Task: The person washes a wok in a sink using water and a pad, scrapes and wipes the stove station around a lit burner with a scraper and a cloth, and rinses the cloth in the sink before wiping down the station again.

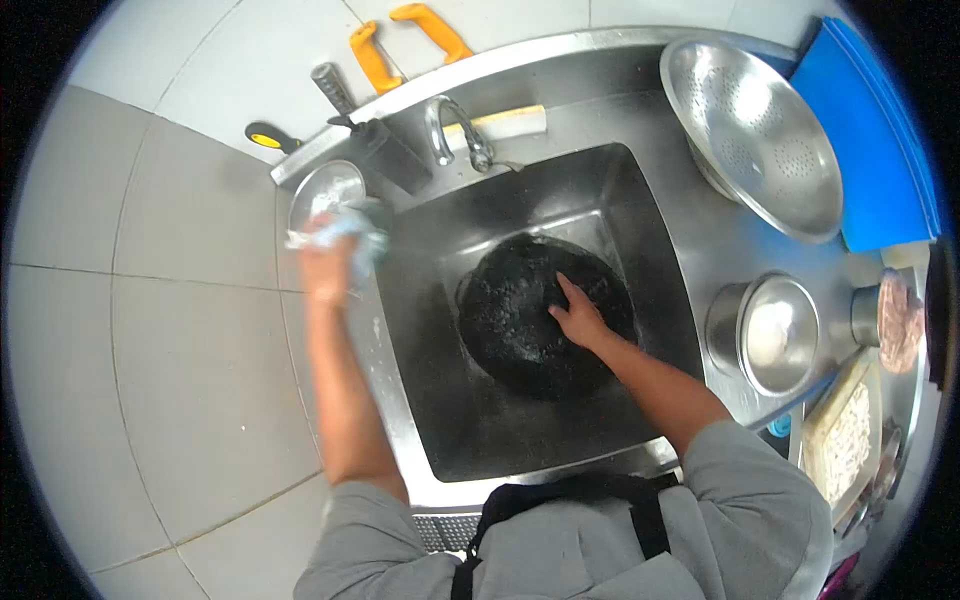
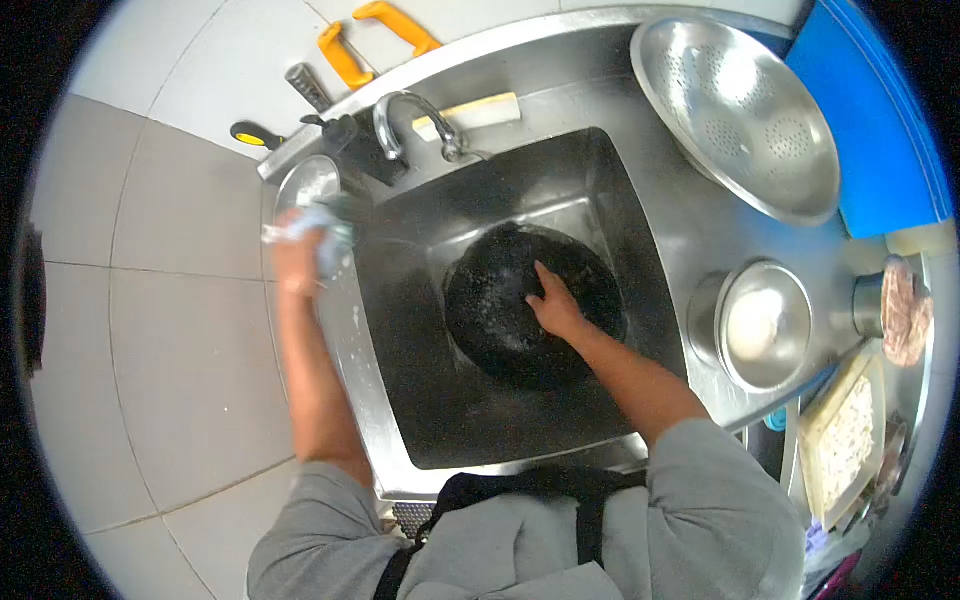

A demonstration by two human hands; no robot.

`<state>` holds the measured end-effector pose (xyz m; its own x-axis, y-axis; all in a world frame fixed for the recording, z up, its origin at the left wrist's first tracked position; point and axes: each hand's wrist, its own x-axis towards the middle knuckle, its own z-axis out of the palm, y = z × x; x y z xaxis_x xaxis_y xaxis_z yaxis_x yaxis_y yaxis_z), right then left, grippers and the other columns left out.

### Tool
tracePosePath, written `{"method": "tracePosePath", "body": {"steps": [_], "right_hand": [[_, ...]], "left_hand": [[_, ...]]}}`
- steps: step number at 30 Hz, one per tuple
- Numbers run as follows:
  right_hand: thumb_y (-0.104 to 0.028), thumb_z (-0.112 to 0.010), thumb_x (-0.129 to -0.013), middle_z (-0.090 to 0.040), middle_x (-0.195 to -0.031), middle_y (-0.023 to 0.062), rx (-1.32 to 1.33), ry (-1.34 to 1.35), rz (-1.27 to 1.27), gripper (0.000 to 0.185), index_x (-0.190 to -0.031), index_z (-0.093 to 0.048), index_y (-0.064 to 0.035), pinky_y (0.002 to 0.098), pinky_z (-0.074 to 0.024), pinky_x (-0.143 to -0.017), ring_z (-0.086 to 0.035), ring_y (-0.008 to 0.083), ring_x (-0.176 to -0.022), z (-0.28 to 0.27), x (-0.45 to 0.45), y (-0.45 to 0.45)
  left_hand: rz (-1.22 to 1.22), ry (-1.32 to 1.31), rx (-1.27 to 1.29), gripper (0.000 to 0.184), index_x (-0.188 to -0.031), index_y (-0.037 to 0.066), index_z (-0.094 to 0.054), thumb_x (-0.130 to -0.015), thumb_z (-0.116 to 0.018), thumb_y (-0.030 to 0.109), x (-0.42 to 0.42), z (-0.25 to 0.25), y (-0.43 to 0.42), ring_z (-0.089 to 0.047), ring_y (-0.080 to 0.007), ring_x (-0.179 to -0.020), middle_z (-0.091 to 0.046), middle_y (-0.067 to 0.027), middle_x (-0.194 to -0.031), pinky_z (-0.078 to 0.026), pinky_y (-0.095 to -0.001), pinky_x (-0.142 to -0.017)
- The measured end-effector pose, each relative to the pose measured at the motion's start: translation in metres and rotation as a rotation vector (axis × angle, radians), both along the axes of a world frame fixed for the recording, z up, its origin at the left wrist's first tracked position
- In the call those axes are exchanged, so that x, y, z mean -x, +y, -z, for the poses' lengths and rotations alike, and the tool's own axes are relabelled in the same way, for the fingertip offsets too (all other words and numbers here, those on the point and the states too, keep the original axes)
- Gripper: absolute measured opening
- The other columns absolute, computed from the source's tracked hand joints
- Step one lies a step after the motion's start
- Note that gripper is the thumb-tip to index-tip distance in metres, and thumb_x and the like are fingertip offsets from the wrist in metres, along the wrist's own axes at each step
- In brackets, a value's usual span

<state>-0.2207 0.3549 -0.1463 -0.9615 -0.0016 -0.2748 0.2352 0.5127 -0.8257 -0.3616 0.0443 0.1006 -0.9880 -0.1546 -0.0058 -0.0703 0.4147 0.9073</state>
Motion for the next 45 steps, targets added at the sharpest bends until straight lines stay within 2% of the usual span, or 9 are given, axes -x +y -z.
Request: {"method": "tracePosePath", "body": {"steps": [6, 13, 15, 19, 27, 29, 31, 38, 45], "right_hand": [[-0.018, -0.057, -0.086, -0.045, -0.137, 0.0165, -0.15, 0.187, -0.412, 0.054, -0.137, -0.041, -0.0125, 0.042, -0.0362, -0.105, -0.045, 0.0342, -0.123, 0.076, 0.017, -0.043], [-0.025, -0.051, -0.089, -0.045, -0.136, 0.0182, -0.418, 0.691, -0.948, 0.047, -0.135, -0.046, -0.0195, 0.048, -0.0343, -0.106, -0.042, 0.0345, -0.127, 0.048, -0.06, 0.029], [-0.029, -0.049, -0.093, -0.043, -0.137, 0.0206, -0.16, -0.133, -0.307, 0.048, -0.139, -0.042, -0.0173, 0.0456, -0.0321, -0.108, -0.039, 0.038, -0.128, -0.019, -0.013, 0.027], [-0.026, -0.055, -0.091, -0.033, -0.143, 0.0243, -0.285, -0.124, -0.024, 0.056, -0.142, -0.036, -0.0116, 0.0451, -0.029, -0.11, -0.03, 0.0408, -0.133, 0.096, 0.07, 0.06], [-0.028, -0.047, -0.096, -0.034, -0.142, 0.0245, -0.354, 0.307, -0.519, 0.046, -0.141, -0.039, -0.0195, 0.0455, -0.0265, -0.111, -0.032, 0.0408, -0.132, 0.071, -0.013, -0.048], [-0.028, -0.045, -0.097, -0.034, -0.141, 0.0253, -0.422, 0.384, -0.76, 0.047, -0.141, -0.037, -0.0141, 0.045, -0.0277, -0.111, -0.032, 0.0421, -0.132, 0.049, -0.064, -0.026], [-0.019, -0.048, -0.095, -0.036, -0.138, 0.0267, 0.15, -0.361, 0.077, 0.051, -0.142, -0.034, -0.0094, 0.0468, -0.0323, -0.107, -0.036, 0.0442, -0.127, 0.0, -0.047, -0.008], [-0.045, -0.04, -0.095, -0.039, -0.142, 0.0214, -0.431, -0.359, -0.043, 0.054, -0.142, -0.038, -0.0181, 0.0444, -0.0296, -0.108, -0.035, 0.0367, -0.132, 0.054, 0.155, 0.028], [-0.032, -0.055, -0.087, -0.049, -0.131, 0.0192, -0.561, 0.544, -0.669, 0.041, -0.128, -0.055, -0.0221, 0.0498, -0.0266, -0.11, -0.041, 0.0366, -0.127, -0.07, 0.071, -0.105]], "left_hand": [[0.157, -0.201, -0.087, 0.026, -0.094, 0.003, -0.055, -0.07, -0.063, 0.008, -0.096, 0.148, 0.149, -0.061, -0.03, -0.086, -0.061, -0.018, -0.089, -0.047, -0.0387, -0.078], [-0.282, 0.258, 0.092, 0.06, -0.115, -0.002, -0.051, -0.068, -0.076, 0.027, 0.061, 0.003, 0.047, -0.059, -0.0329, -0.095, -0.059, -0.0231, -0.105, -0.046, -0.04, -0.086], [-0.21, 0.056, 0.162, 0.077, -0.128, -0.004, -0.045, -0.069, -0.078, 0.033, 0.087, -0.012, 0.008, -0.054, -0.0338, -0.11, -0.052, -0.027, -0.122, -0.042, -0.039, -0.095], [-0.354, 0.505, 0.809, 0.065, -0.13, -0.007, -0.045, -0.082, -0.071, 0.029, 0.0, 0.016, 0.015, -0.042, -0.0337, -0.127, -0.048, -0.0245, -0.132, -0.034, -0.0408, -0.104], [-0.615, -0.843, -1.128, 0.067, -0.142, 0.002, -0.031, -0.098, -0.026, 0.051, -0.225, 0.358, 0.069, -0.034, -0.0352, -0.133, -0.034, -0.0178, -0.146, -0.025, -0.0492, -0.109], [-0.684, -0.825, -1.232, 0.066, -0.144, 0.004, -0.029, -0.097, -0.024, 0.05, -0.224, 0.345, 0.077, -0.03, -0.0348, -0.136, -0.034, -0.016, -0.147, -0.023, -0.0496, -0.11], [-0.779, -0.797, -1.326, 0.066, -0.145, 0.006, -0.028, -0.097, -0.021, 0.05, -0.228, 0.341, 0.078, -0.026, -0.0344, -0.138, -0.033, -0.0141, -0.147, -0.021, -0.0499, -0.111], [-0.829, -0.842, -1.233, 0.055, -0.142, 0.008, -0.033, -0.099, -0.029, 0.042, -0.23, 0.322, 0.081, -0.033, -0.028, -0.135, -0.039, -0.0103, -0.143, -0.021, -0.0445, -0.113], [-0.702, -0.599, -1.563, 0.044, -0.134, 0.0, -0.039, -0.101, -0.035, 0.028, -0.181, 0.23, 0.078, -0.042, -0.0289, -0.128, -0.047, -0.0119, -0.136, -0.024, -0.046, -0.112]]}}
